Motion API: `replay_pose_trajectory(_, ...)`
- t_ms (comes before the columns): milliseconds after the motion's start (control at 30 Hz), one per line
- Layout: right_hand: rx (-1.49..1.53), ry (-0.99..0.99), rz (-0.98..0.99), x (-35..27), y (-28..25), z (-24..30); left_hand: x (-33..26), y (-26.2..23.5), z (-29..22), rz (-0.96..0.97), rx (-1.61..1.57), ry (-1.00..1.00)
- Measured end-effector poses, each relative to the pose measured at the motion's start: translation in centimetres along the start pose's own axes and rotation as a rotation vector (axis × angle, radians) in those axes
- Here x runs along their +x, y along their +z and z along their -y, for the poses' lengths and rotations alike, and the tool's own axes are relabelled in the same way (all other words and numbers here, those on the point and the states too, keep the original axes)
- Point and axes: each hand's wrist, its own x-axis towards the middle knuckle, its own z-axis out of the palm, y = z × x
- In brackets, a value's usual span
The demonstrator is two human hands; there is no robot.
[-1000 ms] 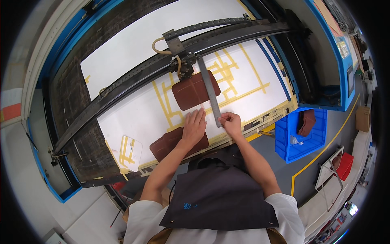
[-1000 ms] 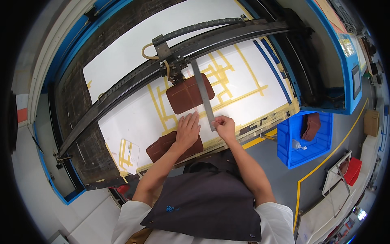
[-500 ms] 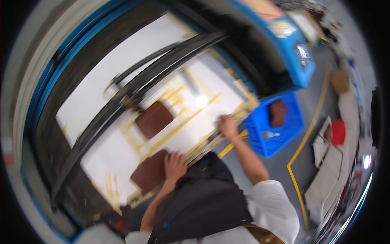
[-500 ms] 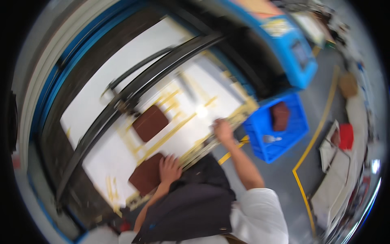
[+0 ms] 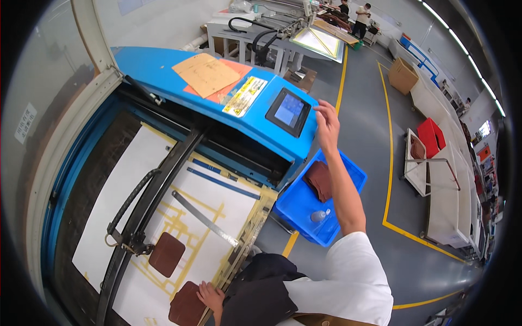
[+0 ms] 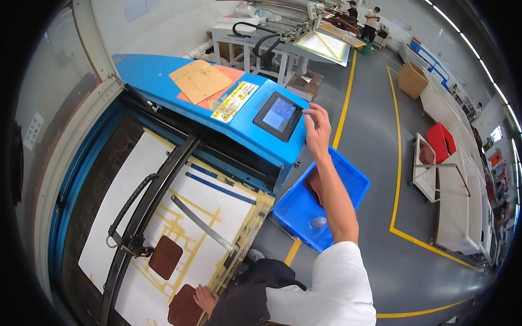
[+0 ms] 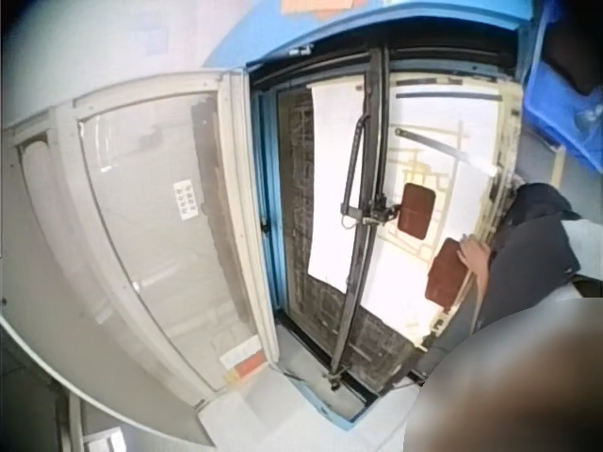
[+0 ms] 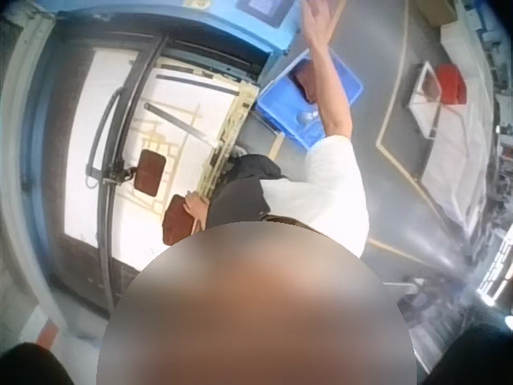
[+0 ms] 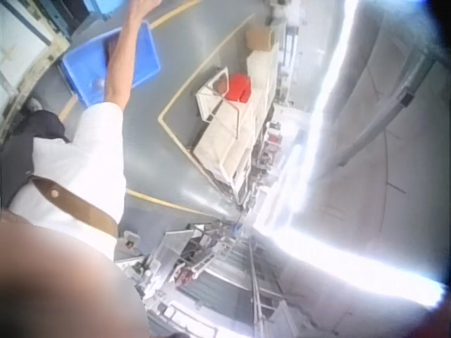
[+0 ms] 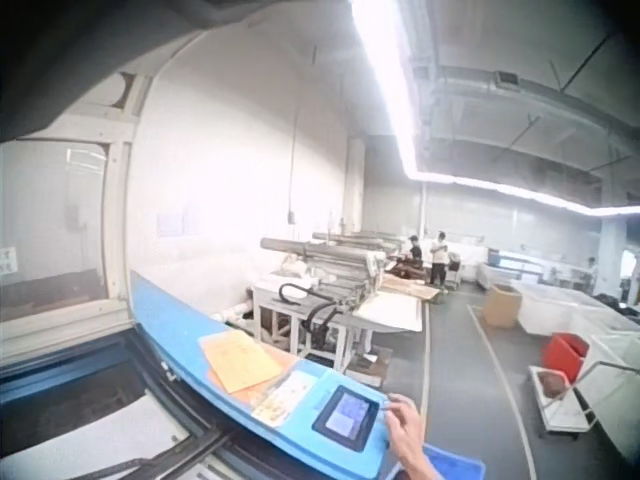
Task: Aligning leather pieces on a laser cutting machine using a ruler and operating the machine's control panel.
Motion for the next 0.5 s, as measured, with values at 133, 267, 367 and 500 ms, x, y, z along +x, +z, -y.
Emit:
replay_pose_trajectory(133,0.029,0.037,0.027,2.8,2.5,-4.8,-0.2,-1.4,-1.8,0.078,-0.014,-0.18)
replay_pose_trajectory(267,0.002,0.054,0.103,2.1,3.3,-4.2,-1.9,-0.5,-2.2,-0.006,0.03,-0.273)
replay_pose_trajectory(367,-0.079,-0.061,0.124,1.7,5.1,-4.5,-4.2,-1.1,-3.2,0.009,0.038,-0.332)
replay_pose_trajectory(500,-0.175,-0.122,0.233,3.8,1.5,-8.7,1.2,-5.3,-7.0,0.211,0.026,-0.416)
